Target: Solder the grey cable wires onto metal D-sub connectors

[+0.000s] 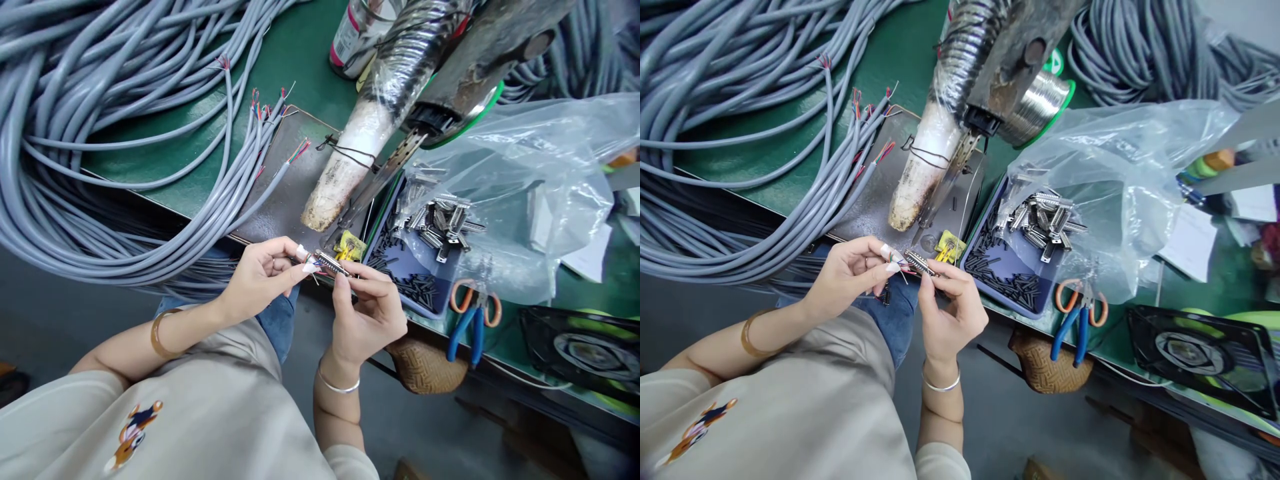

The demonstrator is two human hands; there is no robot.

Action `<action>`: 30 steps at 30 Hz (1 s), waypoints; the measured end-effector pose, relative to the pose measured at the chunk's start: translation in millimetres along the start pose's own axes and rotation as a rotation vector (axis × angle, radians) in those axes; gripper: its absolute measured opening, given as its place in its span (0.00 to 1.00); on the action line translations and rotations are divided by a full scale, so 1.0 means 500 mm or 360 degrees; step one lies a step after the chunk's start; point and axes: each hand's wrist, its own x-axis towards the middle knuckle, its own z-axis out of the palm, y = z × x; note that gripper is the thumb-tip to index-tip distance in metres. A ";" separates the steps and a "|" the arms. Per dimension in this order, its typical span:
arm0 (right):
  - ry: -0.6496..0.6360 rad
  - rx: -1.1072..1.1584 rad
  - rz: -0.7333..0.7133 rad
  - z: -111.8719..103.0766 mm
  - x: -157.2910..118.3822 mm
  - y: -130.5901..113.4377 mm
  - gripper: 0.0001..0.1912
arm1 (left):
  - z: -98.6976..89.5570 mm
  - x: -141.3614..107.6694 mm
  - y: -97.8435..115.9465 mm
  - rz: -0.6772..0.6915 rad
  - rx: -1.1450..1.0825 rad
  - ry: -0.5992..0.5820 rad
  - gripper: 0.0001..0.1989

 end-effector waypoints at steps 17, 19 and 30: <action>0.0743 0.0039 -0.0561 -0.005 0.009 0.009 0.09 | 0.002 -0.010 -0.015 0.0102 0.0283 0.0018 0.06; 0.0670 -0.0021 -0.0483 -0.011 0.002 0.009 0.10 | -0.001 -0.009 -0.013 0.0081 0.0239 0.0018 0.07; -0.0163 -0.0032 0.0108 -0.003 -0.046 0.017 0.04 | 0.002 -0.020 -0.021 0.0511 0.0468 -0.0033 0.02</action>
